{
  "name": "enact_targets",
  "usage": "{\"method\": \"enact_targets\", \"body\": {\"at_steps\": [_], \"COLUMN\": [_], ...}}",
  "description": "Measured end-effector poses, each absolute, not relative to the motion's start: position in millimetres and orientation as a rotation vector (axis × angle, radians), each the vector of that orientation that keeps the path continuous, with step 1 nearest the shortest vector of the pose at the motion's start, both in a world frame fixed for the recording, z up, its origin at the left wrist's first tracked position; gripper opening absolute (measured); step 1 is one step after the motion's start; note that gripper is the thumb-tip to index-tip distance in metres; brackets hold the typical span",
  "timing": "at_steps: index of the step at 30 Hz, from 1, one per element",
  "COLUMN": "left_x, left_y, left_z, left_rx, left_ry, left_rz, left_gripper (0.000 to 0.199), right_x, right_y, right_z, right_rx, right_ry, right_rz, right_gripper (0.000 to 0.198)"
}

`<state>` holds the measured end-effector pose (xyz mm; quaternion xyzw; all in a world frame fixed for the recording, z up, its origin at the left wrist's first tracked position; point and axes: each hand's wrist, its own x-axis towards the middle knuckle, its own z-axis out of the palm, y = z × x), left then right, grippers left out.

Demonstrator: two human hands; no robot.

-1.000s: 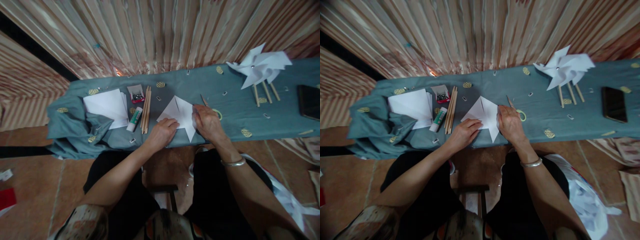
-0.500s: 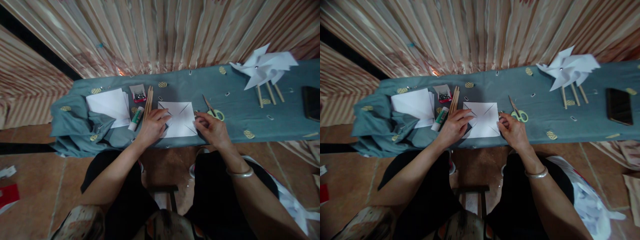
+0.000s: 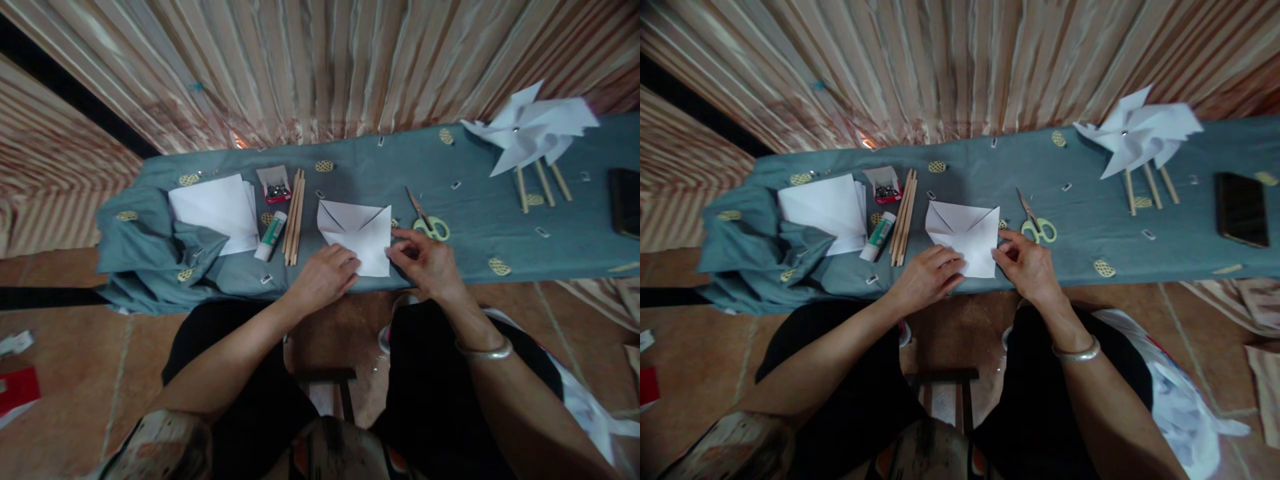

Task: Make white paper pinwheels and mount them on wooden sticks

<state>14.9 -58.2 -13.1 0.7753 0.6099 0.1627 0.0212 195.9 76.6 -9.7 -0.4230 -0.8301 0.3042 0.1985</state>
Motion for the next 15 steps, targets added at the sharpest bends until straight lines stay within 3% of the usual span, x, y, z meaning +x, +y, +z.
{"method": "enact_targets", "body": {"at_steps": [7,15], "left_x": [15.0,15.8], "left_y": [-62.2,-65.2], "left_z": [-11.8,-9.6], "left_rx": [2.43,2.44], "left_ry": [1.923,1.899], "left_rz": [0.584,0.578], "left_gripper": [0.025,0.021], "right_x": [203.8,201.0], "right_y": [81.3,76.3], "right_z": [-8.8,-6.5], "right_rx": [-1.1,-0.646], "right_ry": [-2.258,-2.341], "right_rz": [0.871,1.265], "right_gripper": [0.026,0.034]}}
